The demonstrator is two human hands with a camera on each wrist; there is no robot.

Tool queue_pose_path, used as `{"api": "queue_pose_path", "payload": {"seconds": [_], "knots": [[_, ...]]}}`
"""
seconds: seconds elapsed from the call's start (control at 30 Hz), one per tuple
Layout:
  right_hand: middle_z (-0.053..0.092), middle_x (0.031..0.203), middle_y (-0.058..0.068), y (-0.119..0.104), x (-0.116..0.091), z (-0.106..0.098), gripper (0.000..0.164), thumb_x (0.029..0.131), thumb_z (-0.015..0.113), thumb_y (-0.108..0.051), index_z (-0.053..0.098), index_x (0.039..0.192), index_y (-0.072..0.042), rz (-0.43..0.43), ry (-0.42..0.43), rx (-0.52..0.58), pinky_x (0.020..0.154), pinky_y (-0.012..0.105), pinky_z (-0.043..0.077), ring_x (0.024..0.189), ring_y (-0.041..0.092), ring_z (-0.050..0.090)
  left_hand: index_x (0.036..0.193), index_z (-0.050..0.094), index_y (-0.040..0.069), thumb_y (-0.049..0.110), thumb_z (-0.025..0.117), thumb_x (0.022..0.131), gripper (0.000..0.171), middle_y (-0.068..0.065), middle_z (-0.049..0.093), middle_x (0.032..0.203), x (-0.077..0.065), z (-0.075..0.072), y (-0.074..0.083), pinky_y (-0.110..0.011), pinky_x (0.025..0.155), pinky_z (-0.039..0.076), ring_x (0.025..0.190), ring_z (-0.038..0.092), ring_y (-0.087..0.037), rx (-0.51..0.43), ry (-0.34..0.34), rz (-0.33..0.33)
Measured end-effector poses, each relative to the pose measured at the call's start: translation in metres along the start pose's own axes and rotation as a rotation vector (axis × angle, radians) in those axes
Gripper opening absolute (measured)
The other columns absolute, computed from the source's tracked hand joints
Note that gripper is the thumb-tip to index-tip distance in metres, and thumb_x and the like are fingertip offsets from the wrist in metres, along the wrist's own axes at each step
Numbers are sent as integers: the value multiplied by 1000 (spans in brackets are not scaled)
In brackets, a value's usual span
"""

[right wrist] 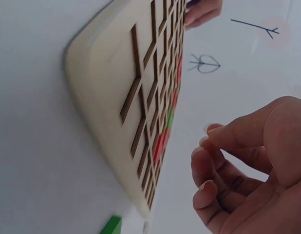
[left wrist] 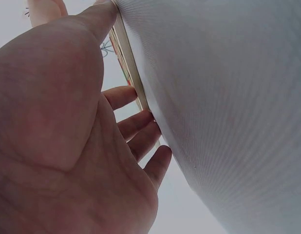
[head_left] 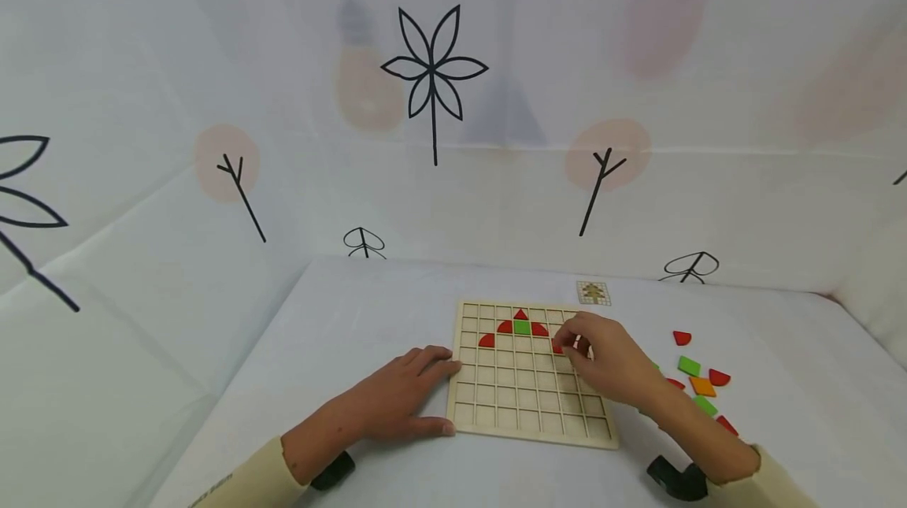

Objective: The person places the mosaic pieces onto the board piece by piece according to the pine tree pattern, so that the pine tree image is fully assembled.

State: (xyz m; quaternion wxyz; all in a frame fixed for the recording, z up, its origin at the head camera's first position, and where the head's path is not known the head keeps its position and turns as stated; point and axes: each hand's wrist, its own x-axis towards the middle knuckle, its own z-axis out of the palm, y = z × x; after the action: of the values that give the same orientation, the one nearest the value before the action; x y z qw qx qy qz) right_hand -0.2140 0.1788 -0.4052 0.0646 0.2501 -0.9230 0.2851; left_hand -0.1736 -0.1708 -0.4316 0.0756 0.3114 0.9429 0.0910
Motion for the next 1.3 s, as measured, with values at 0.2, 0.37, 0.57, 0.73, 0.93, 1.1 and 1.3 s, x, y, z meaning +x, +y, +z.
{"api": "queue_pose_path", "payload": {"seconds": [0.2,0.37,0.57,0.73,0.93,1.1,1.3], "knots": [[67,95,-6,14,-15,-10,22,91,74,7,75,99,-13,-10,38,-26,69,29,54,79,6,55,165,35,31,79,54,94,87,5,34,166,0,0,1,-46,120,41,147,42,-22,0,-5,-9],[67,94,-5,29,-25,-17,24,89,74,9,76,97,-14,23,66,-68,67,25,52,78,6,54,165,35,31,78,55,94,87,5,34,166,0,0,1,-46,120,41,147,42,-22,-2,-7,-10],[68,96,-4,43,-38,-29,23,88,74,7,76,99,-13,88,65,-84,68,25,52,80,7,55,165,35,30,78,55,95,87,5,33,166,0,0,0,-46,120,42,146,42,-22,3,-5,-3],[68,95,-3,54,-46,-37,22,87,75,7,76,100,-11,138,50,-109,66,25,50,79,9,54,165,35,30,78,54,95,87,5,33,166,0,0,1,-46,120,41,147,42,-22,2,-4,1],[68,94,-4,66,-54,-41,22,85,75,7,77,99,-10,143,67,-147,65,26,49,78,9,53,165,35,30,79,52,95,87,5,33,166,0,0,0,-47,120,41,148,41,-22,-6,-6,1],[65,98,0,73,-57,-42,25,83,76,5,78,104,-10,169,29,-175,63,26,45,80,14,52,164,35,30,79,53,95,87,4,32,167,0,0,0,-48,120,40,148,41,-23,-9,-6,0],[63,104,5,82,-57,-41,31,83,78,3,79,111,-10,197,-33,-189,62,26,40,81,16,48,165,35,29,78,54,96,86,4,33,166,0,1,0,-48,120,41,147,41,-22,-2,-2,6]]}}
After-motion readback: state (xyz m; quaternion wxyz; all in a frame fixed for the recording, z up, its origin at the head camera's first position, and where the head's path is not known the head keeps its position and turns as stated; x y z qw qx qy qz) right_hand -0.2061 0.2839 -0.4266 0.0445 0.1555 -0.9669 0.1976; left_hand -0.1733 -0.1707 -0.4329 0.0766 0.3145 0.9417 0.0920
